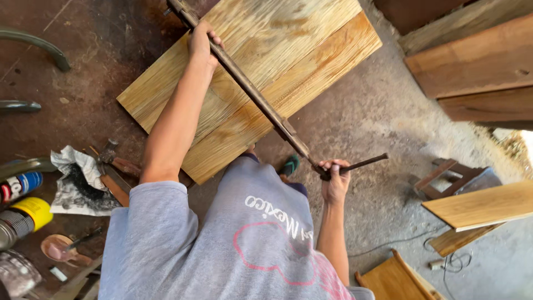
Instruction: The person applies a dark liquid to a wooden piece using a brush, then sets the container aside. They pick up two wooden planks, align them on a workbench, and secure them with a large clamp. Finally, they use a chisel to scrape excess material from the seam between the planks.
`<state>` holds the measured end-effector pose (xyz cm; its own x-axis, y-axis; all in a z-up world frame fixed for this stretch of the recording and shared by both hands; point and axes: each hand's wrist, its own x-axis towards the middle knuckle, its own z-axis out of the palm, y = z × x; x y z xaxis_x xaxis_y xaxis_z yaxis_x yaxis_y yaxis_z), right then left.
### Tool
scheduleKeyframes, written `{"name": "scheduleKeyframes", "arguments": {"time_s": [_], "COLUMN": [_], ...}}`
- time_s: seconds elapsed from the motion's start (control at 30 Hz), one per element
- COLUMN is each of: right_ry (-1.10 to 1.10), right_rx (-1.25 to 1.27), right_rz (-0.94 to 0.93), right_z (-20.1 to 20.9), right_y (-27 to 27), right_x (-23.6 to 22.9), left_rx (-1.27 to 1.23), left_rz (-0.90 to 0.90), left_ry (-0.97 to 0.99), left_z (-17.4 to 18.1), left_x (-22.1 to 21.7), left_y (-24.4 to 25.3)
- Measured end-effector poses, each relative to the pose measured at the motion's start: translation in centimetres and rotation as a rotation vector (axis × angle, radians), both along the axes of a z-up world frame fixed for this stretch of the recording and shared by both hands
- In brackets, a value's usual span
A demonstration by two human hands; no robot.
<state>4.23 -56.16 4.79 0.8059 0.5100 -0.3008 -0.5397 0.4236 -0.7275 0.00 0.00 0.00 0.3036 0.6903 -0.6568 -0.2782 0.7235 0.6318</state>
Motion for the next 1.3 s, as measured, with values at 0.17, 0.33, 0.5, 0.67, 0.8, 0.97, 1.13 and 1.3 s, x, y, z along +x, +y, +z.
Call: {"name": "scheduleKeyframes", "arguments": {"time_s": [0.17,0.33,0.5,0.67,0.8,0.97,1.13,1.3], "right_ry": [-0.019,-0.055,-0.243,-1.218,-1.552,-1.685,-1.543,-1.462], "right_rx": [-0.007,0.017,-0.160,-0.517,-0.662,-0.861,-0.962,-1.085], "right_rz": [0.011,0.042,0.147,0.378,0.583,0.790,0.884,0.844], "right_z": [-1.4,-1.1,2.3,8.6,10.2,6.4,1.0,-4.1], "right_y": [-2.2,-2.2,-1.6,-2.7,-4.3,-5.9,-6.4,-4.7], "right_x": [0.7,0.1,0.9,1.7,0.2,-1.6,-3.8,-4.4], "left_rx": [0.129,0.375,0.510,0.267,0.293,0.338,0.384,0.395], "left_rz": [-0.031,-0.216,-0.367,-0.371,-0.265,-0.293,-0.300,-0.350], "left_ry": [-0.079,0.099,0.479,0.477,0.444,0.352,0.479,0.528], "left_z": [-1.5,1.0,1.6,1.8,4.1,4.6,0.7,-1.5], "left_x": [0.4,-0.3,-0.5,0.7,0.4,0.2,-0.8,-1.0], "left_y": [-2.0,-5.6,-20.0,-22.5,-22.3,-22.6,-22.8,-22.5]}}
